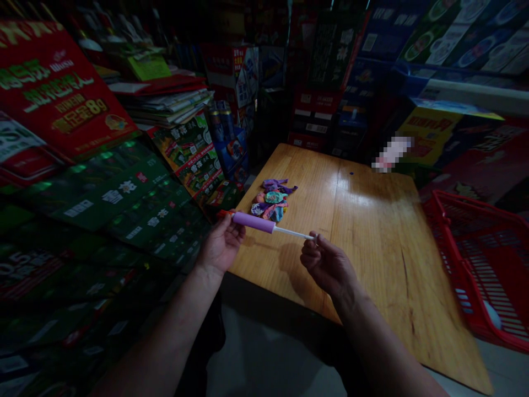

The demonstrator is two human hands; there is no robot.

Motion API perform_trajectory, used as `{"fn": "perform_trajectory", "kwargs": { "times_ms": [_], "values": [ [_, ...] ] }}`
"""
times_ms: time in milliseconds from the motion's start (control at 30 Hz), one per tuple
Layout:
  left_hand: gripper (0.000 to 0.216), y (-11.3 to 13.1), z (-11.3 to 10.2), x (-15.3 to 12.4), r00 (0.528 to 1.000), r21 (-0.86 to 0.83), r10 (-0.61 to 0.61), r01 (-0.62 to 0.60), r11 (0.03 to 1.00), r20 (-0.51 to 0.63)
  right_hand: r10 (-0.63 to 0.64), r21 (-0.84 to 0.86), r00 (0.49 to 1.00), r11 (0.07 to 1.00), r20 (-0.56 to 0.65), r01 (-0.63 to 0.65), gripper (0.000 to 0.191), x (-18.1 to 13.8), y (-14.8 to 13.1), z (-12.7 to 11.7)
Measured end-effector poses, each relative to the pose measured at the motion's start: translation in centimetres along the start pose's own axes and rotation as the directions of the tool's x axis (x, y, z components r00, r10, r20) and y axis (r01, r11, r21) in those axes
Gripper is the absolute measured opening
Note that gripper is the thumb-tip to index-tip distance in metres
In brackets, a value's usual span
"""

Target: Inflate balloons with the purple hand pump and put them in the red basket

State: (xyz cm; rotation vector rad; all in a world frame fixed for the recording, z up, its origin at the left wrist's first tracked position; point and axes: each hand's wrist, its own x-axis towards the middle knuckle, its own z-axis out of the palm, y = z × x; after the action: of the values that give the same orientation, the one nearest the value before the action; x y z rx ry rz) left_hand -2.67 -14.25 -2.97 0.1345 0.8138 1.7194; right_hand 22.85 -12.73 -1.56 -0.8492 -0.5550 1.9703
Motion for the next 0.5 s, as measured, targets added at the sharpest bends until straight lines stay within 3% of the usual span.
{"fn": "perform_trajectory", "kwargs": {
  "times_ms": [100,267,367,500],
  "values": [
    [0.020,-0.2,0.4,-0.8,0.996,0.045,0.001,-0.005,0.999,0.094,0.070,0.175,0.995,0.981,0.073,-0.082,0.005,0.4,0.7,-0.2],
    [0.021,-2.0,1.1,-2.5,0.974,0.100,-0.124,0.107,0.989,0.188,0.202,0.389,0.951,0.877,0.235,-0.282,0.016,0.1,3.1,0.7],
    [0.019,-1.9,1.2,-2.4,0.974,0.093,-0.104,0.087,0.992,0.200,0.197,0.439,0.950,0.851,0.243,-0.289,0.015,0.2,2.5,0.6],
    [0.020,-0.5,1.1,-1.5,0.984,0.062,-0.003,-0.008,0.998,0.176,0.083,0.529,0.968,0.825,0.235,-0.199,0.011,0.6,0.2,-0.2]
  ]
}}
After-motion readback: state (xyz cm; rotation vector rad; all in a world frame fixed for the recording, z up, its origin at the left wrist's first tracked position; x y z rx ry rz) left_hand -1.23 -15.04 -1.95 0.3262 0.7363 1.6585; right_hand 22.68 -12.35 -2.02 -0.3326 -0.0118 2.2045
